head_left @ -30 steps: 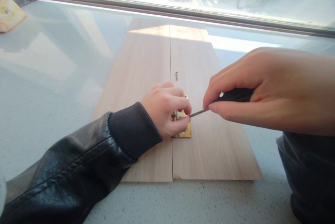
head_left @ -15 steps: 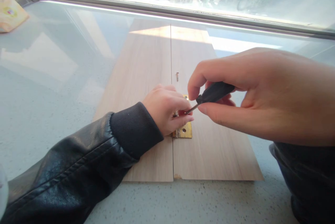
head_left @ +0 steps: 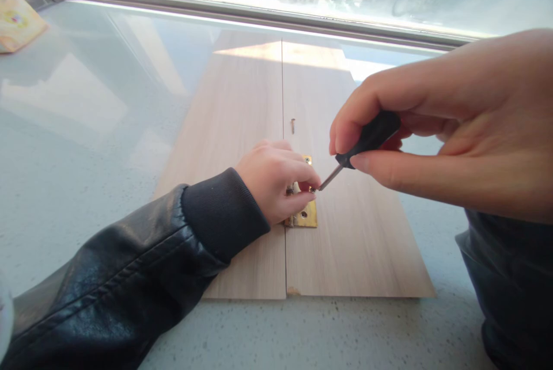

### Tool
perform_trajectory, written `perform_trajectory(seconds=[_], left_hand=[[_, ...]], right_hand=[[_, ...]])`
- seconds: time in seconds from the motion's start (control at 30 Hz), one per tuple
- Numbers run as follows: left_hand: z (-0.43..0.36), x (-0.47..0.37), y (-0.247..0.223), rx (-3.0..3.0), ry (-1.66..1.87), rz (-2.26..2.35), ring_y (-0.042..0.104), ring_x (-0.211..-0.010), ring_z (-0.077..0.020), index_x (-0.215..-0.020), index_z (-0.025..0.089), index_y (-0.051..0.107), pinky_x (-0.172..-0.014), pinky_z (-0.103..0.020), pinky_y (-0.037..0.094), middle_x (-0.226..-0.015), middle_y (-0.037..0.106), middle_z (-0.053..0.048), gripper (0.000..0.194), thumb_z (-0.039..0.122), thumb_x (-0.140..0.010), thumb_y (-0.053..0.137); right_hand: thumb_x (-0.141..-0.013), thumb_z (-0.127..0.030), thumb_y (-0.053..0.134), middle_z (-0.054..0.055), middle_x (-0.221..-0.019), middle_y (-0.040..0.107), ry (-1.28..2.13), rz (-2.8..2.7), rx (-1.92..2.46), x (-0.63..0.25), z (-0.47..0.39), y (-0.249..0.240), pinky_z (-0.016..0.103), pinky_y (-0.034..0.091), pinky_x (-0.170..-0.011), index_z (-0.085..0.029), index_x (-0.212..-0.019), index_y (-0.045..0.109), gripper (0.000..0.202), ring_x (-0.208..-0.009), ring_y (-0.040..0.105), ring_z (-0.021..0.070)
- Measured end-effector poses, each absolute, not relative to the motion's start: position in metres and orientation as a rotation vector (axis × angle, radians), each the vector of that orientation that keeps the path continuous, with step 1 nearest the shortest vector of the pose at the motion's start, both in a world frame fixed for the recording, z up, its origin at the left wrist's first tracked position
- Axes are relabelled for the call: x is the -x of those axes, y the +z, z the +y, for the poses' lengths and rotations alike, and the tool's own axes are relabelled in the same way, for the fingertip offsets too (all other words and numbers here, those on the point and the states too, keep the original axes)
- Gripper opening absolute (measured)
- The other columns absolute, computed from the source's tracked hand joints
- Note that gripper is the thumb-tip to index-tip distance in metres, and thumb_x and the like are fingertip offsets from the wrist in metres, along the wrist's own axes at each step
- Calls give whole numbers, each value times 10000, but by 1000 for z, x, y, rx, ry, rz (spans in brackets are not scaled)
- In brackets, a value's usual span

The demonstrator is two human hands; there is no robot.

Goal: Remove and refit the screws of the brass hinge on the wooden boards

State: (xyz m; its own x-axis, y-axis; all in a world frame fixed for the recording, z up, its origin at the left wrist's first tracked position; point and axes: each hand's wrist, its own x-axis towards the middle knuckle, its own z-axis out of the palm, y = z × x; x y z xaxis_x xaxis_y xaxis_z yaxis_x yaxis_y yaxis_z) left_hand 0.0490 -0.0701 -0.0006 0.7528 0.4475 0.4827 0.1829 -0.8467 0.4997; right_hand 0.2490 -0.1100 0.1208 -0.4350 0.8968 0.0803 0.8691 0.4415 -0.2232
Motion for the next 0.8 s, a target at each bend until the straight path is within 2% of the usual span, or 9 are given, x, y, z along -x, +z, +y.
perform_trajectory(seconds=[0.1,0.27,0.5,0.57,0.7,0.8], left_hand=[[-71,-49,0,-2529,817,500,584,-687,-156,-797,196,748,-720,-319,435,-734,744,15,133,192,-859,630],[-70,-50,0,-2516,832,459,586,-687,-159,-769,185,730,-743,-322,455,-734,745,1,143,182,-858,618],[-70,-50,1,-2505,843,440,634,-727,-162,-786,187,736,-768,-307,469,-743,752,-2,111,181,-854,649],[-71,-50,1,-2504,862,443,626,-705,-159,-768,188,728,-754,-311,464,-736,750,-1,120,175,-854,646],[-70,-50,-2,-2491,875,465,629,-682,-149,-749,182,702,-746,-312,463,-741,753,1,122,167,-854,641],[-69,-50,-3,-2475,862,443,643,-688,-151,-760,178,705,-742,-312,472,-731,746,5,105,188,-849,650]], right_hand=[[-847,-356,585,-72,-695,667,125,-2595,1350,-249,-105,117,248,357,-386,-327,-844,689,109,-536,577,76],[-864,-336,543,-93,-713,675,144,-2601,1377,-246,-106,116,235,391,-418,-326,-877,686,144,-521,558,50],[-855,-308,560,-52,-683,672,102,-2603,1393,-239,-115,120,260,398,-386,-316,-815,703,149,-534,566,103],[-873,-293,572,-52,-722,684,139,-2598,1466,-237,-117,123,283,415,-432,-321,-851,705,137,-573,580,115],[-935,-377,612,-21,-864,706,205,-2566,1646,-231,-121,131,310,455,-562,-282,-953,687,122,-677,610,119],[-971,-458,569,-20,-787,681,85,-2609,1647,-228,-124,132,309,407,-560,-266,-957,690,227,-634,586,99]])
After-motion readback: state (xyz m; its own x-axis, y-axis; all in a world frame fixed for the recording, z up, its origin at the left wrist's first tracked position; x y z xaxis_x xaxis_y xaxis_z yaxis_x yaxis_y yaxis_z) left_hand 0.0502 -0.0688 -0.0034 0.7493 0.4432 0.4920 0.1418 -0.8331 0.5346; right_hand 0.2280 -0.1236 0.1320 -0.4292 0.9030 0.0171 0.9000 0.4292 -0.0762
